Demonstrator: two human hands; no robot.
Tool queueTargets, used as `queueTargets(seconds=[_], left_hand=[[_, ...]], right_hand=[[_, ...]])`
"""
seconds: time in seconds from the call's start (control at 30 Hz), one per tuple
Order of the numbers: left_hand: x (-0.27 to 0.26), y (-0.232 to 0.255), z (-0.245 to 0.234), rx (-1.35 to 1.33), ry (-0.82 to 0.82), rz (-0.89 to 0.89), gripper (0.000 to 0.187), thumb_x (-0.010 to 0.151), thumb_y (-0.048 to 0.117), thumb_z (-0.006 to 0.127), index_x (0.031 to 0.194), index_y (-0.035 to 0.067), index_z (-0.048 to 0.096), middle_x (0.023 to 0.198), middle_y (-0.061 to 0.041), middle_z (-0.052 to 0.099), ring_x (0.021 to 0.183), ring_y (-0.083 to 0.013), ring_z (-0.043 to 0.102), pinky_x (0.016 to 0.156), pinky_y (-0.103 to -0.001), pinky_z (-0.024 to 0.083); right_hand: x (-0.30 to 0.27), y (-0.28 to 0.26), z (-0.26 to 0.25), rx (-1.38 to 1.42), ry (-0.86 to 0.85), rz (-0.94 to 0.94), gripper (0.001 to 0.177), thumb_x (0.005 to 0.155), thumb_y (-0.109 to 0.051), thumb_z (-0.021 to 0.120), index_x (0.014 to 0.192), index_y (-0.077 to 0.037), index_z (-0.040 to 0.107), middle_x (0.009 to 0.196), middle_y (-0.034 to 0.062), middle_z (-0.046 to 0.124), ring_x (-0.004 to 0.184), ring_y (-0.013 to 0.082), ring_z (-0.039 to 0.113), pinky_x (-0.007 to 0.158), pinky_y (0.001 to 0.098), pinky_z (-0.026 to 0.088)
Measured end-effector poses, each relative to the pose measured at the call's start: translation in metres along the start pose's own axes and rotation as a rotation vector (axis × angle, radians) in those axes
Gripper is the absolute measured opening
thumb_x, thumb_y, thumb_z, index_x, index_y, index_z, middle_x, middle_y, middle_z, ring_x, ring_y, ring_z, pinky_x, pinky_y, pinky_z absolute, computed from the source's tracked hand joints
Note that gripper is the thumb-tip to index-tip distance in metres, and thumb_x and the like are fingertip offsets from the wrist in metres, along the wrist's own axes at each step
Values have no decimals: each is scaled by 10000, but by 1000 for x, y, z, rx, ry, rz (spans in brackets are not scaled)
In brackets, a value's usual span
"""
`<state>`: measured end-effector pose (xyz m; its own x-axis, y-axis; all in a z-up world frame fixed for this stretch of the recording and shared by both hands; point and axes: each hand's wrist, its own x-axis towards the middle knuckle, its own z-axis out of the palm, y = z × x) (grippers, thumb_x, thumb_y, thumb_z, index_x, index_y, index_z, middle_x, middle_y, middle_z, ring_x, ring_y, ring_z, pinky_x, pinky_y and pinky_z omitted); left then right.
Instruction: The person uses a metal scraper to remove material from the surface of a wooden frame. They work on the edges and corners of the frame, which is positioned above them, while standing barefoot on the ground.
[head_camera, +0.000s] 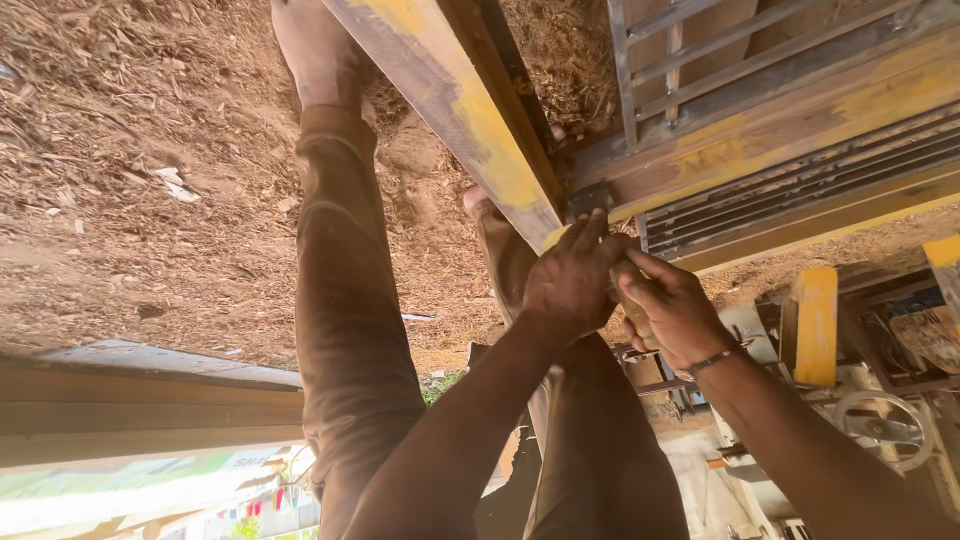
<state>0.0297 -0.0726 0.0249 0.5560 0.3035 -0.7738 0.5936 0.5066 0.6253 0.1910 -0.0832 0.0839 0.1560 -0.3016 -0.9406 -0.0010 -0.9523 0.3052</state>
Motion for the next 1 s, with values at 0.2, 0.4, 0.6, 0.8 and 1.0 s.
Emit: queueTargets(seconds=[0.2,0.4,0.6,0.8,1.0], left_hand=[[13,-14,3,151,-214,-63,704,797,42,718,1430,220,468,1657,-113,244,1504,-278,306,1114,-390,448],[11,-12,15,208,-124,50,625,865,43,681,1441,132,455,1667,-175,173,1531,-325,248,1134,-431,426],[-4,6,21,58,-96,128,934,759,43,709,1594,163,310,1707,-127,160,1521,-320,214,1223,-520,255],[4,-10,29,217,-47,-64,766,866,34,569,1574,95,284,1635,-184,331,1483,-341,366,1186,-513,309],[39,-61,46,968,189,83,605,946,191,597,1483,-56,465,1485,-237,490,1409,-373,454,1261,-562,128]], right_hand=[[9,-1,25,-48,76,-3,530,992,-195,602,1510,-124,515,522,1,420,378,107,408,351,293,448],[10,27,21,21,-6,-146,491,1039,-266,616,1381,81,553,576,-29,457,417,76,429,379,260,434],[8,74,1,211,1,-489,663,1016,-270,632,1607,-84,396,709,-19,534,491,65,499,446,239,499],[-28,91,-21,91,70,-524,624,1045,-220,599,1614,-66,395,927,18,617,609,58,538,493,229,507],[-46,130,-26,51,89,-444,642,977,-232,605,1571,-77,417,865,50,667,560,89,590,445,266,504]])
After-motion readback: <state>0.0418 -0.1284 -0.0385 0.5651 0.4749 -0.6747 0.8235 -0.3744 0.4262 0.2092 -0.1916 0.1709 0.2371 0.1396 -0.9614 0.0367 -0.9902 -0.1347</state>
